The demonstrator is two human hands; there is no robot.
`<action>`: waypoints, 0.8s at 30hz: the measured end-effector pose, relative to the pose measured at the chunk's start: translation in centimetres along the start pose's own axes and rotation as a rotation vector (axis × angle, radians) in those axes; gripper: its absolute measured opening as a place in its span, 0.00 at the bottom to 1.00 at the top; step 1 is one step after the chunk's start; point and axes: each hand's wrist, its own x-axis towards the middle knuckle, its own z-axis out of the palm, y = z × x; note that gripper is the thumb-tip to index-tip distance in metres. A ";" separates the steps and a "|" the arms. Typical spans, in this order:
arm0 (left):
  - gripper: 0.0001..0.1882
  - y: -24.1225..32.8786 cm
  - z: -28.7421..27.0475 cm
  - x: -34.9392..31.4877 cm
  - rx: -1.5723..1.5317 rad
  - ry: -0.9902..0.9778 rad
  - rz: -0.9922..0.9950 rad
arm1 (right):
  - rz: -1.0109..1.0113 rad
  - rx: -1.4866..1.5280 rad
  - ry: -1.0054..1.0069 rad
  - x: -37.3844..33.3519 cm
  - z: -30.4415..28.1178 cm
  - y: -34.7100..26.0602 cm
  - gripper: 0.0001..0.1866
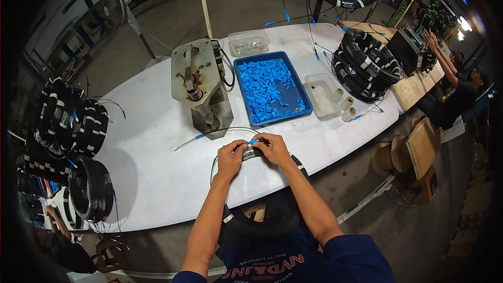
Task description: The person attaches connector pieces onto the ends of a coiled cable by hand, crimps the connection using a benchtop press machine, and installs additional connector parts onto the cable ends.
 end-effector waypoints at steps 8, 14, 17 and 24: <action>0.26 0.5 0.9 1.0 0.298 -0.057 0.243 | -0.344 -0.461 0.272 -0.2 0.9 0.5 0.11; 0.19 1.5 1.7 0.7 0.494 -0.112 0.189 | -0.126 -0.463 0.136 -1.2 0.3 0.0 0.09; 0.12 1.9 2.9 0.6 0.601 -0.103 0.187 | -0.118 -0.425 0.131 -1.3 -0.5 0.4 0.09; 0.08 3.0 9.3 3.6 0.510 -0.131 0.325 | 0.004 -0.401 0.328 -1.9 -6.0 0.7 0.09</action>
